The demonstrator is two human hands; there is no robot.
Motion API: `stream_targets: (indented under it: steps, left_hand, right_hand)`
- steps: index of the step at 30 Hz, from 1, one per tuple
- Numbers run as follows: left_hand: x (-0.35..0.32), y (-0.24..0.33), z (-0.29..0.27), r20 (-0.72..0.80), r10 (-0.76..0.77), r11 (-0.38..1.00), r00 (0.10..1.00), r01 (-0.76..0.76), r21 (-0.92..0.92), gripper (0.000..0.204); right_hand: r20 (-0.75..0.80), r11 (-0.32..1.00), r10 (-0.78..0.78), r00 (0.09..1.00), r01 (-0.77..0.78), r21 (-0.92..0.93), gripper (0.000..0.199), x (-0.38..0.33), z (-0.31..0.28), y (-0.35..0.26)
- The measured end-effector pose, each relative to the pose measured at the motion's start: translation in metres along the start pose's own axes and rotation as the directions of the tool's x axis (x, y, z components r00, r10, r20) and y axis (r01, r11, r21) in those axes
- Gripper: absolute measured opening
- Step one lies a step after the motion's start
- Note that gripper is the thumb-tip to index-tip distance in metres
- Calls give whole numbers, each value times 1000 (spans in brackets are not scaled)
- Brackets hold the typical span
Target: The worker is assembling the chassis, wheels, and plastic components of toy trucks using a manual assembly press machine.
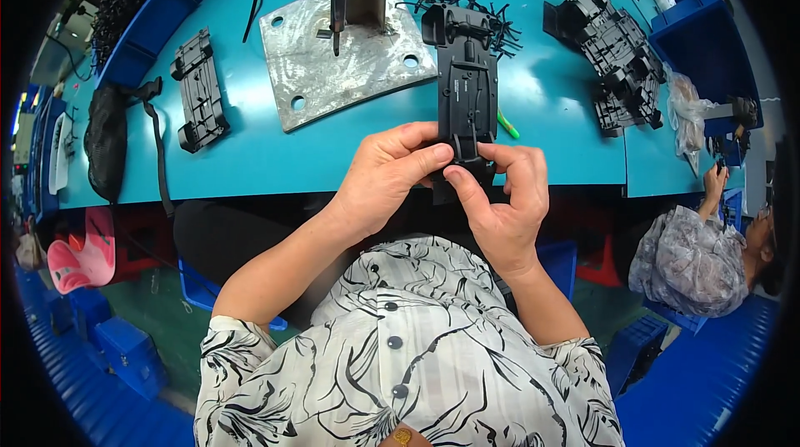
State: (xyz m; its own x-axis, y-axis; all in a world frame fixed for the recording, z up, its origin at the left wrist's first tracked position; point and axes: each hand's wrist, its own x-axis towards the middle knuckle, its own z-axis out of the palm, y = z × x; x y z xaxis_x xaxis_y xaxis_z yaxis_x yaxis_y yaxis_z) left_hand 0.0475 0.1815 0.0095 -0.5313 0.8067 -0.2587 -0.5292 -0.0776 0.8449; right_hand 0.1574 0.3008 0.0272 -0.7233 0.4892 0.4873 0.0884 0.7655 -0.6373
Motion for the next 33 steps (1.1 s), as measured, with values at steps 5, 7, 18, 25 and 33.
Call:
stream_targets:
  steps: [5, 7, 18, 25, 33]
  left_hand:
    - [2, 1, 4, 12, 2, 999, 1000, -2, -42, 23]
    - [3, 2, 7, 11, 10, 999, 1000, -9, -40, 21]
    - [1, -2, 28, -186, 241, 969, 952, -247, -11, 8]
    - [0, -13, 28, -204, 326, 944, 923, -328, 25, 7]
    - [-3, -9, 28, -182, 336, 941, 924, -338, 23, 8]
  right_hand:
    - [-12, 1000, 6, 1000, -7, -20, 37, -2, -1, 3]
    - [-14, 1000, 16, 1000, -16, -24, 38, -3, -1, 4]
    - [71, 739, 394, 916, -362, 569, 10, -11, 0, 7]
    - [267, 553, 499, 824, -541, 634, 8, -4, -5, 3]
    - [378, 410, 562, 736, -645, 645, 10, 5, -8, 0]
